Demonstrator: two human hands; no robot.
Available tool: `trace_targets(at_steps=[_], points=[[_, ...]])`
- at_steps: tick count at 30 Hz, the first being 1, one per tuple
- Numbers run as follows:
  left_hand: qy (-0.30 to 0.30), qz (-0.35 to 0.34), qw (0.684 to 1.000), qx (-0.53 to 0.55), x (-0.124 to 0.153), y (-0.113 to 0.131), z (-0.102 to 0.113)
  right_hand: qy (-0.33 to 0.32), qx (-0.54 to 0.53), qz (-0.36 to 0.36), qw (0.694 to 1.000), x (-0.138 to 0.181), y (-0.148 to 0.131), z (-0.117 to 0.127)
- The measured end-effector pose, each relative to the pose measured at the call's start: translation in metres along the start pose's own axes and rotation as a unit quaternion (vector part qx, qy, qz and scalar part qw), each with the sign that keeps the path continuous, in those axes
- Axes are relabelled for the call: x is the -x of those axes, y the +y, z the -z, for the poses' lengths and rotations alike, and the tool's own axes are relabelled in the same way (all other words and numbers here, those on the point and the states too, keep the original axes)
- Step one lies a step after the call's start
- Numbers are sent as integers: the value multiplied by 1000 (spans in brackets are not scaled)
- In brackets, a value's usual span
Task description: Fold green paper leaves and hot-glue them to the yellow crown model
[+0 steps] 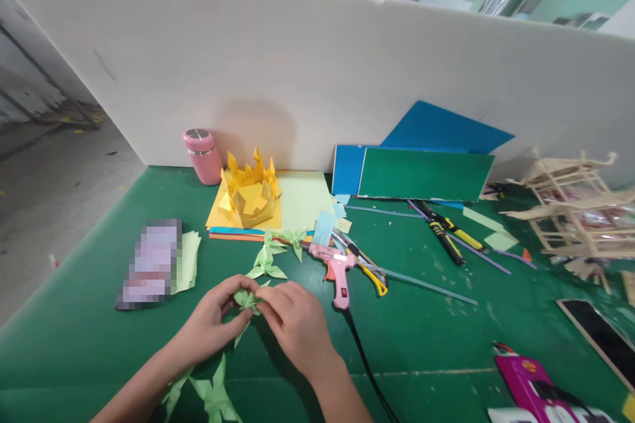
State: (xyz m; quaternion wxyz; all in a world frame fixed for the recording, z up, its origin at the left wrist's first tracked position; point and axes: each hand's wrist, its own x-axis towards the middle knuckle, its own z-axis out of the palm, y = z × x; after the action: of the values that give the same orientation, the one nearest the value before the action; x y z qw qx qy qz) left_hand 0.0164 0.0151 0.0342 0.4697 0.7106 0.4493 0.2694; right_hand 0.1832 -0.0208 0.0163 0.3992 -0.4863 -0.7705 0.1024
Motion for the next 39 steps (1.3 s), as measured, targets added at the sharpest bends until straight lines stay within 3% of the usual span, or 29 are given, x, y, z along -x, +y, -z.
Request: trace_targets(at_steps=[17,26,32,39], points=[[-31,6,999,-2,-1,2,1,-31,28,0,999,-5,-5,4],[-16,-33,999,-14,1,-2,-1,0,50,27,998,-6,-5,0],[9,-4,1000,-6,0,-2,-2,14,73,34,997,-6,-5,1],[-8,25,999,30,1,2,1,13,71,33,997,-6,-4,2]])
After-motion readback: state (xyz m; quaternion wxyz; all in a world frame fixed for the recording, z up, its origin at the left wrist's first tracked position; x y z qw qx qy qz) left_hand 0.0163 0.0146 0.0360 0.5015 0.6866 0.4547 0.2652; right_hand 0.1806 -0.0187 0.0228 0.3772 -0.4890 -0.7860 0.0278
